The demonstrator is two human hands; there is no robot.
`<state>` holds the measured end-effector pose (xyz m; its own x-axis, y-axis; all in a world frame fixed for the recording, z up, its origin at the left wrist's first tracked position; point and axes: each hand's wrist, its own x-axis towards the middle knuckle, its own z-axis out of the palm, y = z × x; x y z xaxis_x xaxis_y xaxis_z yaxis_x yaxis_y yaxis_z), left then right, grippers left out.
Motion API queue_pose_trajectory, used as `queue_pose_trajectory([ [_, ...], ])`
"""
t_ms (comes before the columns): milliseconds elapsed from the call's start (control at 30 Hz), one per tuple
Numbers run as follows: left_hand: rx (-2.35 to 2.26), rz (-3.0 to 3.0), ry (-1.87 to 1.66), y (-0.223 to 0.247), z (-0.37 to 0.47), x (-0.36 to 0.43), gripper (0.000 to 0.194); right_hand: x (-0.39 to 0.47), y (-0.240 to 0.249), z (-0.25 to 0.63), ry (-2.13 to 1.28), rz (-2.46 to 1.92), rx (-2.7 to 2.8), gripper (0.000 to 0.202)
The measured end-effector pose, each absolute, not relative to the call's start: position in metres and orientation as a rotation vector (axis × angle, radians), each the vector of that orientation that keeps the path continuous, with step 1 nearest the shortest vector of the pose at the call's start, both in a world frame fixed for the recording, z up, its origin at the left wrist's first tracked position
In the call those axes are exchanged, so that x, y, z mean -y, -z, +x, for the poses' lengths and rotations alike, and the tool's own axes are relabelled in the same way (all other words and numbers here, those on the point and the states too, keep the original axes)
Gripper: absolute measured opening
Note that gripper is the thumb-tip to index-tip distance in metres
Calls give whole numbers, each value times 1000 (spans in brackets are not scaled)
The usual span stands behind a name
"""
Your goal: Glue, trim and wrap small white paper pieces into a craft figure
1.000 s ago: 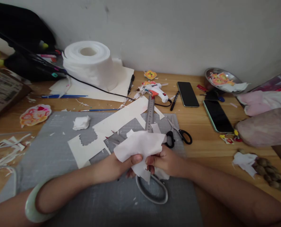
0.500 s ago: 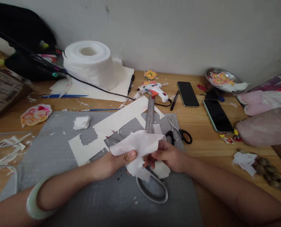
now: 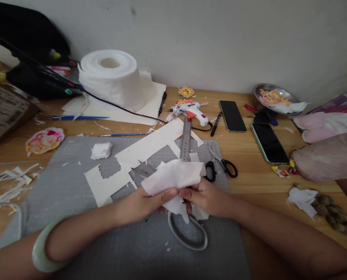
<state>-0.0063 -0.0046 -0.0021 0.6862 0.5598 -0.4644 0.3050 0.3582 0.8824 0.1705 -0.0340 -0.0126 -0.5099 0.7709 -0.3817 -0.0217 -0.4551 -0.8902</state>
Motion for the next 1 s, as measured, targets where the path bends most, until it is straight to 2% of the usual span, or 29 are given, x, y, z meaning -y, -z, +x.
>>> queue_pose_trajectory([
  [200, -708, 1395, -292, 4, -8, 3, 33, 35, 10, 171, -2037, -1078, 1127, 49],
  [467, -470, 1221, -253, -4, -6, -2, 40, 33, 20, 178, -2144, -822, 1016, 43],
  [667, -728, 1082, -286, -1, -8, 1, 34, 30, 12, 175, -2106, -985, 1086, 40],
  [1000, -701, 1169, -273, 1, -4, 6, 21, 35, 9, 170, -2021, -1187, 1208, 50],
])
